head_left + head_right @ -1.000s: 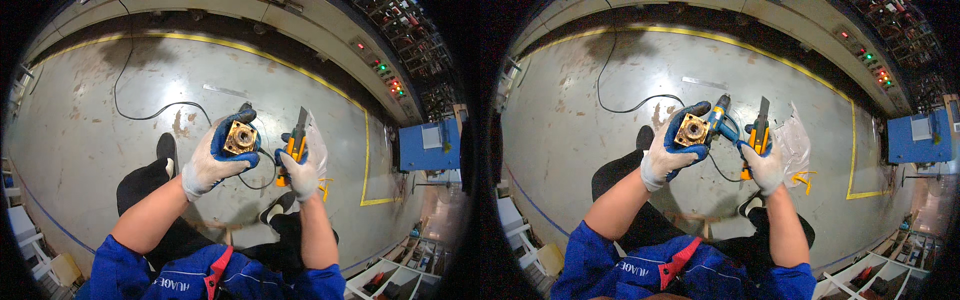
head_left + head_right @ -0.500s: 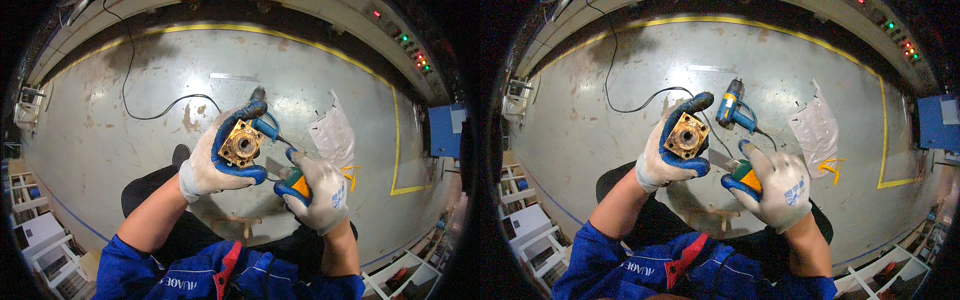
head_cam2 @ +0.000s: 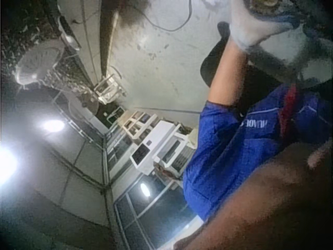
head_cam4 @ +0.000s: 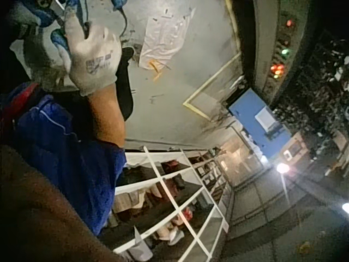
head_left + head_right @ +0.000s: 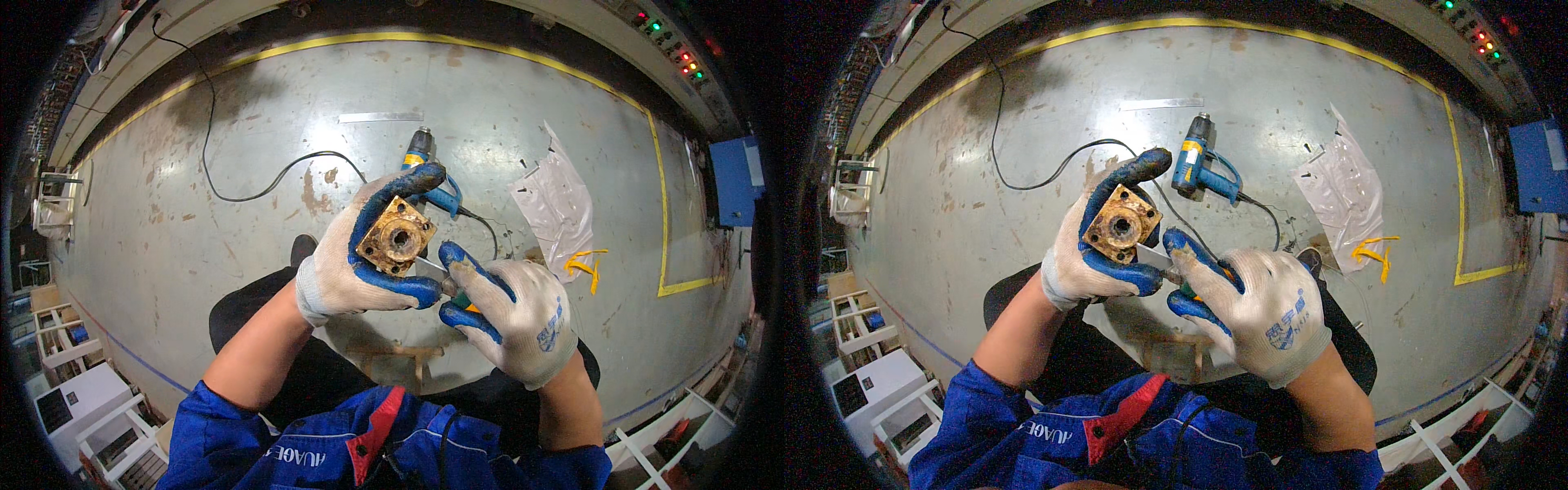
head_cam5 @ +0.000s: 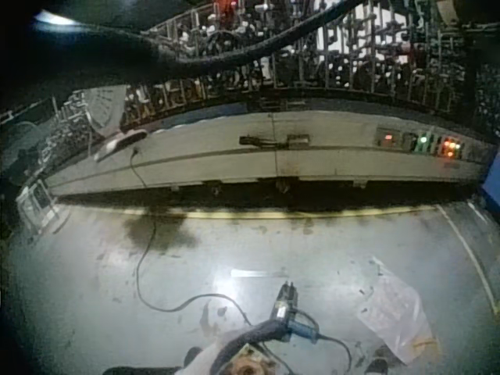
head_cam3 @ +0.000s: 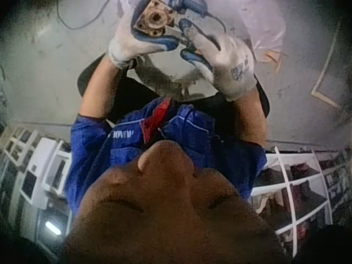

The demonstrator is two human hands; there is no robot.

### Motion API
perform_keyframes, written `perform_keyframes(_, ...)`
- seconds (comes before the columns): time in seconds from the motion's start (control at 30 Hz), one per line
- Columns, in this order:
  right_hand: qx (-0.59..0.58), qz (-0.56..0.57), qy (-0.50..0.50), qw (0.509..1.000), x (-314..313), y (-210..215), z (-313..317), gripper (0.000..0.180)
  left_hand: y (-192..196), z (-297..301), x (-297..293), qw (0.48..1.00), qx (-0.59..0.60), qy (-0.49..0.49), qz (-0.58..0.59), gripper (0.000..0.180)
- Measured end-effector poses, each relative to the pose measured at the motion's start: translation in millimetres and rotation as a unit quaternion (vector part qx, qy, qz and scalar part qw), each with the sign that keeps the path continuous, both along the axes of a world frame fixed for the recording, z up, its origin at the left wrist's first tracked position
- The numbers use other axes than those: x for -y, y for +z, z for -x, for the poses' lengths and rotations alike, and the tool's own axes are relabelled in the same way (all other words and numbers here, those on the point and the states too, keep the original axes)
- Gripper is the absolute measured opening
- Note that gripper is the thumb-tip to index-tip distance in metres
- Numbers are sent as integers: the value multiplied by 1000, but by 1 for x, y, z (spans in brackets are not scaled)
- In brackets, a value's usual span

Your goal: The person holds a small mechanical component and uses a utility knife to scrape away residue and prying off pieces while wearing gloves.

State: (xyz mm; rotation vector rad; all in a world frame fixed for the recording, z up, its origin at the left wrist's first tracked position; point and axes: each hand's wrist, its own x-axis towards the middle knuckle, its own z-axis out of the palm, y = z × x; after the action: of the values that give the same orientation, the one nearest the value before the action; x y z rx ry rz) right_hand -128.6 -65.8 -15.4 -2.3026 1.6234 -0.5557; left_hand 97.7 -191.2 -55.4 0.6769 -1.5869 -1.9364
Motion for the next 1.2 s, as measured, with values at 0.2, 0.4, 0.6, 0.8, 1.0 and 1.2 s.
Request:
perform_keyframes(0.2,-9,-5,-2,1000,-2,0,-2,73,-11,-5,2,999,34,-6,39,121)
perform_keyframes(0.4,-23,13,-5,1000,-2,3,-3,72,-3,-4,1,999,32,-3,42,120)
perform_keyframes(0.6,-31,5,-10,999,-4,2,-2,70,-3,-6,2,997,42,-15,61,115)
perform_keyframes(0.8,-31,-24,-14,999,-3,3,-3,67,-1,-8,0,997,41,-22,53,108)
perform_keyframes(1.0,-35,-9,-18,999,-4,0,-3,63,-2,-10,1,996,35,-41,65,98)
perform_keyframes(1.2,-44,-17,-17,999,-5,-2,-3,63,-6,-8,-1,994,40,-55,90,90)
